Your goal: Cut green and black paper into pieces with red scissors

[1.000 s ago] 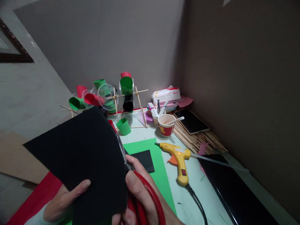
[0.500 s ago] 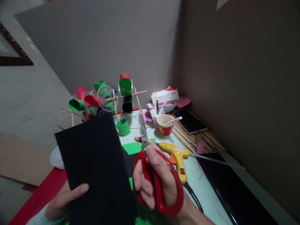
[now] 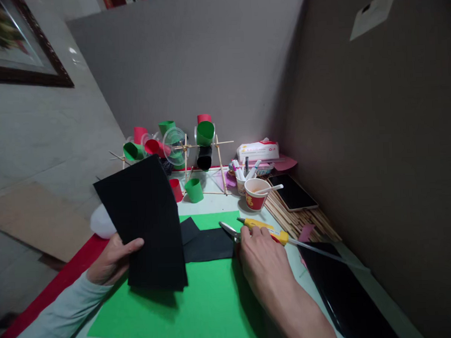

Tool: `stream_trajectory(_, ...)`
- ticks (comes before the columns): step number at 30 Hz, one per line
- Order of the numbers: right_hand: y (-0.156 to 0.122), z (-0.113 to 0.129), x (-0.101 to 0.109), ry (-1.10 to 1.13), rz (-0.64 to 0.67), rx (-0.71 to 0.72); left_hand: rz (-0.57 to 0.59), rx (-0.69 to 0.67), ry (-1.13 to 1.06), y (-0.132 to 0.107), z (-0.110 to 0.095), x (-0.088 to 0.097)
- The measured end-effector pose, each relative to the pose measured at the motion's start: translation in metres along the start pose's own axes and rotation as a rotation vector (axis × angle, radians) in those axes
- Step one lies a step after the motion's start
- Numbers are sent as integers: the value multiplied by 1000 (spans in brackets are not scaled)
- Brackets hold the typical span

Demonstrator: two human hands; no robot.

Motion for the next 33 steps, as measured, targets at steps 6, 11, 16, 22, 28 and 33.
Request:
stream_trajectory(6, 4, -12, 11, -20, -55, -15, 59, -14, -8, 4, 3, -2)
stream_trajectory(11, -14, 15, 37, 761, -26, 96, 115, 24, 8, 1, 7, -9)
stream_trajectory(16, -23, 36, 24, 1389, 131, -37, 110, 87, -23, -4, 12, -14)
stream_trajectory(22, -6, 30, 9, 1429, -84, -26, 68, 178, -97, -5, 19, -15)
stream_trajectory(28, -5, -23, 27, 1181, -557, -168, -63, 221, -60, 3, 19, 0)
stream_trajectory(33, -21, -58, 59, 1019, -951, -242, -29, 230, 11, 5, 26, 3)
Point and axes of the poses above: each hand's wrist, its own y-axis towards the middle knuckle, its own x-axis out of the back of the hand, z = x × y, the point moved 7 cm from there along y, towards the middle knuckle, and after that the axes turned 2 degrees about -z, right-handed, at the moved point
